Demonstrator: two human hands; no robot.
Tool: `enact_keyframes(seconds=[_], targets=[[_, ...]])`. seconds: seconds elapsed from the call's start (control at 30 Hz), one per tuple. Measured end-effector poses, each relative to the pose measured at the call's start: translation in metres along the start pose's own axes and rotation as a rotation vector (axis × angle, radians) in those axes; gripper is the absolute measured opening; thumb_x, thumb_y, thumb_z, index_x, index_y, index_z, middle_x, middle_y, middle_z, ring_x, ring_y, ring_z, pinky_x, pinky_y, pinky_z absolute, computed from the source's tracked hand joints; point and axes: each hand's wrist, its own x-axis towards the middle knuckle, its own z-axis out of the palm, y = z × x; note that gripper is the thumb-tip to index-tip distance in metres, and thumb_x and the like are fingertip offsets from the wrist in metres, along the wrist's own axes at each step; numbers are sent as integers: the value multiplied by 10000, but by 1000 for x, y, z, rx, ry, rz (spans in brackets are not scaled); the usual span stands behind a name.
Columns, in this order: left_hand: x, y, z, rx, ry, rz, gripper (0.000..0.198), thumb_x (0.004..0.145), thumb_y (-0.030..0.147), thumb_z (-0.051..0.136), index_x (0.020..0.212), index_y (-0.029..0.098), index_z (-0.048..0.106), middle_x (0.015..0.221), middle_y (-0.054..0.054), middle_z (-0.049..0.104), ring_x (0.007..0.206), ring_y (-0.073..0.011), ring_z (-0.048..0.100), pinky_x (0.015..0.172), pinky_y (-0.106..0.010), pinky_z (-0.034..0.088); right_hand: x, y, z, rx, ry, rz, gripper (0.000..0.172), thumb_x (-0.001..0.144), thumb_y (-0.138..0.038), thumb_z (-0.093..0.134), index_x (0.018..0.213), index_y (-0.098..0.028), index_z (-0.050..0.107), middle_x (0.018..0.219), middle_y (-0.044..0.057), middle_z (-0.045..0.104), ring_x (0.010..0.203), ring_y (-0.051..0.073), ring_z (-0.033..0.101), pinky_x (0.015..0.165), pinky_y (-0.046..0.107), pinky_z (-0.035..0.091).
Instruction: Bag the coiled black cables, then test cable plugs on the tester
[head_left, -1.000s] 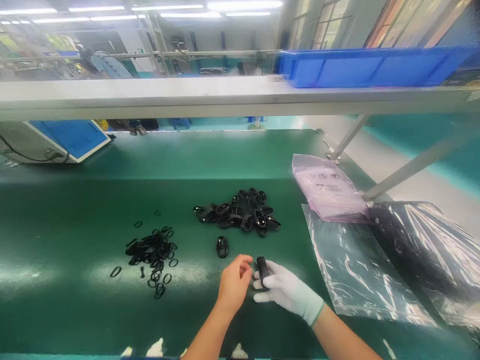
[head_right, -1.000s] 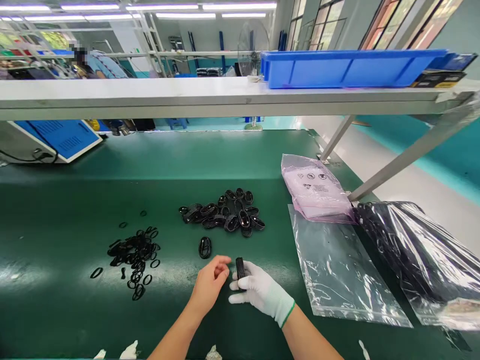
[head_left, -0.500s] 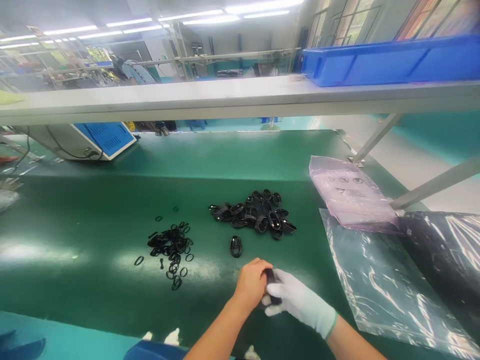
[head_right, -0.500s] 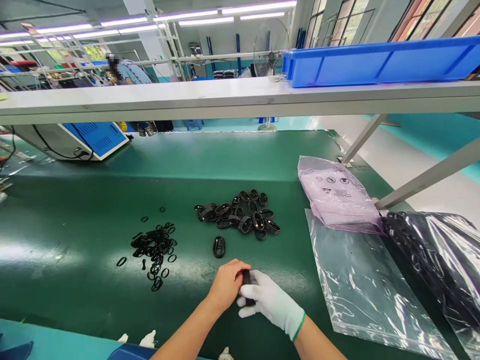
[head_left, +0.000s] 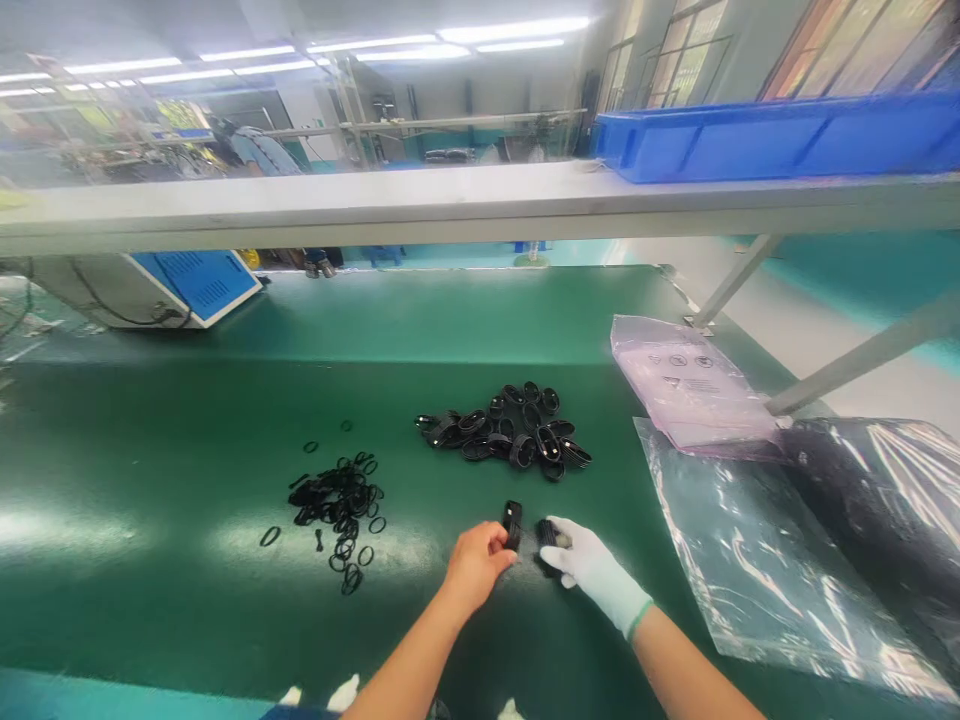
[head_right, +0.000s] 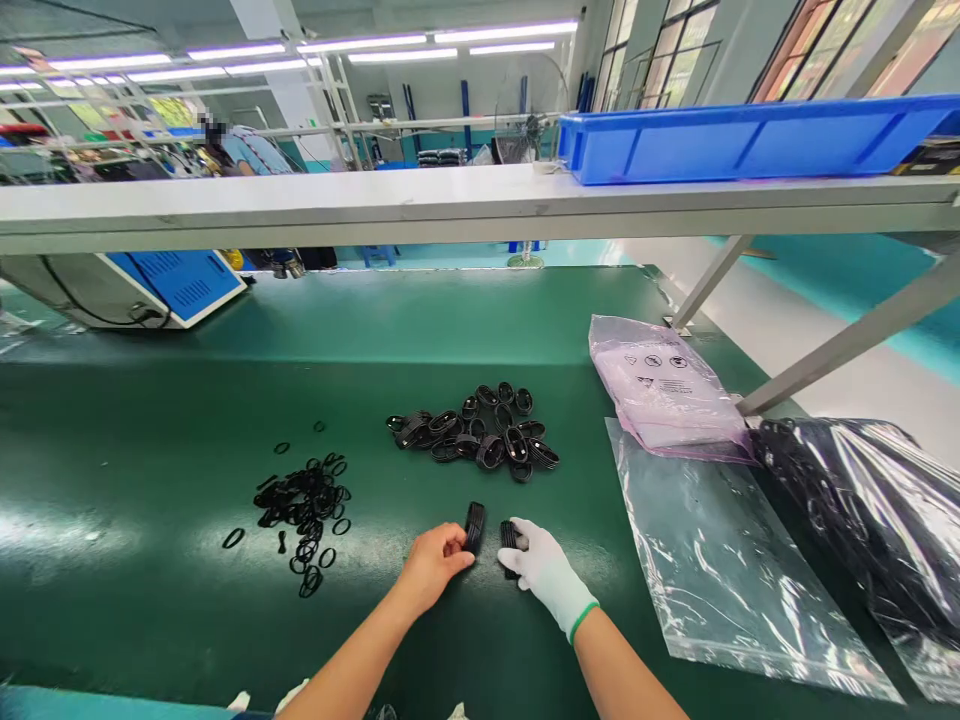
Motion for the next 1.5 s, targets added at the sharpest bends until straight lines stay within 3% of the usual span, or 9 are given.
enact_keyframes(seconds=[0.07, 0.2, 0.53, 0.73, 0.9, 1.07, 1.17, 1.3, 1.5], targets=[[-8, 1, 19, -108, -39, 27, 36, 707, 200, 609, 693, 187, 579, 646, 49, 559, 610, -109, 517, 576, -211, 382, 1, 1, -5, 81, -64, 2, 561, 615, -285, 627, 1148, -123, 556, 858, 88, 621, 653, 185, 586, 532, 310, 459], [-9, 5, 44, -217, -51, 10, 38, 701, 215, 576, 667, 199, 580, 623, 46, 569, 582, -117, 506, 538, -213, 340, 1, 2, -12, 191, -113, -32, 479, 610, -310, 673, 1053, -137, 623, 766, 33, 609, 609, 122, 551, 499, 242, 457], [-12, 7, 47, -148, -60, -7, 70, 708, 273, 592, 703, 217, 633, 643, 32, 615, 593, -139, 528, 537, -230, 313, 7, 5, -3, 181, -10, 19, 503, 592, -196, 674, 1085, -127, 602, 716, 16, 590, 561, 114, 543, 447, 235, 478], [-6, 14, 21, -5, -92, 39, 49, 712, 226, 608, 745, 226, 645, 674, 33, 656, 610, -141, 584, 530, -223, 348, 10, 7, 7, 94, 75, 55, 533, 582, -159, 654, 1109, -155, 578, 858, 64, 640, 497, 101, 528, 380, 225, 394], [48, 52, -11, 223, 97, 148, 206, 837, 190, 489, 1018, 198, 589, 1068, -64, 612, 1027, -212, 525, 871, -357, 364, 10, 7, 7, 63, 72, 58, 493, 604, -160, 644, 1090, -159, 557, 845, 55, 646, 537, 108, 555, 385, 207, 380], [84, 66, -20, 362, 98, 134, 209, 860, 276, 518, 1005, 141, 585, 1056, -71, 597, 1093, -234, 491, 959, -471, 319, 13, 10, 6, 48, 30, 86, 409, 630, -137, 624, 1033, -153, 555, 882, 60, 664, 575, 111, 585, 385, 187, 371], [55, 45, -27, 376, 98, 19, 220, 879, 277, 462, 1032, 168, 576, 909, -45, 623, 933, -214, 570, 835, -415, 409, 14, 9, 6, 47, 18, 88, 391, 645, -127, 612, 1030, -154, 548, 911, 63, 670, 588, 112, 594, 379, 179, 366], [-6, 12, -24, 314, 24, -120, 98, 786, 267, 549, 786, 248, 645, 799, 0, 612, 711, -161, 606, 578, -257, 402, 11, 6, 4, 31, 6, 94, 365, 661, -119, 609, 1020, -149, 549, 947, 82, 667, 657, 136, 623, 393, 177, 390], [-36, 0, -1, 131, 90, -126, 142, 811, 232, 471, 793, 229, 613, 815, -24, 634, 840, -212, 587, 694, -305, 381, 5, 0, -1, -62, -22, 97, 369, 707, -164, 602, 1066, -141, 521, 1013, 102, 652, 775, 168, 644, 490, 209, 491]])
